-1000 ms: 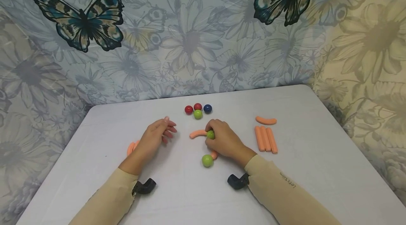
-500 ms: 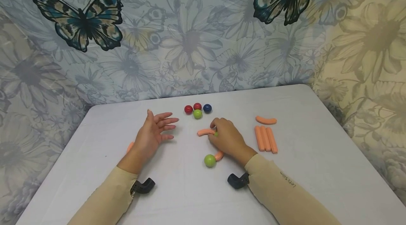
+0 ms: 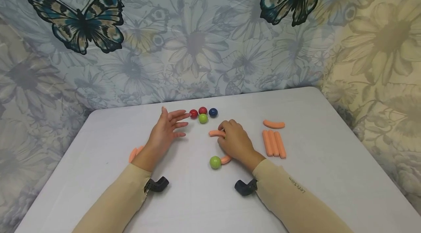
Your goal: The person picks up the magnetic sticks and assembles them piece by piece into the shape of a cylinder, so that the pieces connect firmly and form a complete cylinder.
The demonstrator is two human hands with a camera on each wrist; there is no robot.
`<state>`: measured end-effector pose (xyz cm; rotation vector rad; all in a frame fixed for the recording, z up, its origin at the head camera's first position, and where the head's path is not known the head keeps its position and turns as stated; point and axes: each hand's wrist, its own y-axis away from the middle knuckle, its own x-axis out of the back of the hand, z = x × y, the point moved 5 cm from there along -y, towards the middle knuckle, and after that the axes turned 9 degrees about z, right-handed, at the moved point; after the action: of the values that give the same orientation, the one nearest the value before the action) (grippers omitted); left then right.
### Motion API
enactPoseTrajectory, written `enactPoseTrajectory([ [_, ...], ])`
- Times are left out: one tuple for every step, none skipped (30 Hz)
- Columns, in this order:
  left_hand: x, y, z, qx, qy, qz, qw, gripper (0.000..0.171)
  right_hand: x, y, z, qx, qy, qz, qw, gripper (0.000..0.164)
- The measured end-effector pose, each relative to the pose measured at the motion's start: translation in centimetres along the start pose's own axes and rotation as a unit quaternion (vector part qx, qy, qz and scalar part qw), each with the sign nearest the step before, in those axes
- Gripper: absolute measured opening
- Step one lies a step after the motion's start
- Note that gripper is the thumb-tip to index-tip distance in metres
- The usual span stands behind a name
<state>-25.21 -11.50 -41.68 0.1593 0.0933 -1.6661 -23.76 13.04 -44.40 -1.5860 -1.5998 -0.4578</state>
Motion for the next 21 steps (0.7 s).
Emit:
enactPoseTrajectory([
  [-0.4,-0.3,-0.1,0.002,-0.002,-0.001,1.0000,0.094,0.0,0.0,0.1,-0.002,-0.001,-0.001,1.000,0.025],
  [-0.8,-0.7,-0.1,0.003,-0.008,-0.004,1.0000,0.094,0.0,0.0,0.1,-0.005,-0.003,-0.002,1.000,0.024],
  [-1.2,-1.0,-0.2,0.004,-0.011,-0.006,0.9999,0.094,0.0,0.0,0.2,-0.006,-0.005,-0.002,1.000,0.024],
  [-1.5,-1.3,-0.2,0.004,-0.016,-0.008,0.9998,0.094,0.0,0.0,0.2,-0.007,-0.006,-0.002,1.000,0.023],
  [-1.8,-1.5,-0.3,0.006,-0.021,-0.010,0.9997,0.093,0.0,0.0,0.2,-0.008,-0.008,-0.003,1.000,0.024],
  [-2.1,-1.7,-0.3,0.007,-0.028,-0.010,0.9995,0.092,-0.1,-0.1,0.2,-0.008,-0.010,-0.004,1.000,0.024],
  [-2.3,-1.9,-0.4,0.007,-0.035,-0.009,0.9993,0.091,-0.1,-0.1,0.2,-0.008,-0.011,-0.004,1.000,0.024],
  [-2.4,-2.0,-0.4,0.007,-0.043,-0.007,0.9990,0.090,-0.1,-0.1,0.1,-0.009,-0.012,-0.005,1.000,0.024],
  [-2.5,-2.1,-0.4,0.008,-0.049,-0.004,0.9988,0.089,-0.1,-0.1,0.1,-0.009,-0.012,-0.005,1.000,0.024],
  [-2.6,-2.3,-0.5,0.009,-0.057,-0.001,0.9983,0.088,-0.1,-0.1,0.0,-0.008,-0.011,-0.005,1.000,0.024],
  [-2.7,-2.4,-0.6,0.008,-0.065,0.000,0.9979,0.087,-0.1,-0.2,0.0,-0.009,-0.011,-0.006,1.000,0.024],
  [-2.8,-2.5,-0.6,0.008,-0.073,0.001,0.9973,0.086,-0.1,-0.2,0.0,-0.009,-0.009,-0.005,1.000,0.024],
  [-2.8,-2.6,-0.7,0.007,-0.081,-0.001,0.9967,0.086,0.0,-0.2,0.0,-0.009,-0.008,-0.005,1.000,0.023],
  [-3.0,-2.7,-0.8,0.007,-0.091,-0.003,0.9958,0.085,0.0,-0.1,0.0,-0.010,-0.007,-0.004,1.000,0.023],
  [-3.1,-2.9,-0.9,0.006,-0.102,-0.008,0.9947,0.085,0.0,-0.1,0.1,-0.009,-0.007,-0.004,1.000,0.022],
  [-3.3,-3.0,-0.9,0.006,-0.113,-0.013,0.9935,0.085,0.1,-0.1,0.0,-0.009,-0.007,-0.003,1.000,0.022],
  [-3.5,-3.2,-1.0,0.004,-0.127,-0.020,0.9917,0.085,0.1,-0.1,0.1,-0.008,-0.008,-0.003,1.000,0.022],
  [-3.7,-3.3,-1.0,0.003,-0.143,-0.025,0.9894,0.084,0.2,0.0,0.1,-0.008,-0.009,-0.002,1.000,0.022],
  [-3.9,-3.4,-1.2,0.001,-0.162,-0.032,0.9863,0.084,0.2,0.0,0.0,-0.008,-0.010,-0.001,1.000,0.022],
  [-4.1,-3.6,-1.2,-0.001,-0.184,-0.037,0.9821,0.082,0.3,0.0,0.1,-0.007,-0.011,-0.001,1.000,0.021],
  [-4.3,-3.7,-1.3,-0.002,-0.206,-0.041,0.9777,0.080,0.3,0.0,0.1,-0.006,-0.010,-0.001,1.000,0.021],
])
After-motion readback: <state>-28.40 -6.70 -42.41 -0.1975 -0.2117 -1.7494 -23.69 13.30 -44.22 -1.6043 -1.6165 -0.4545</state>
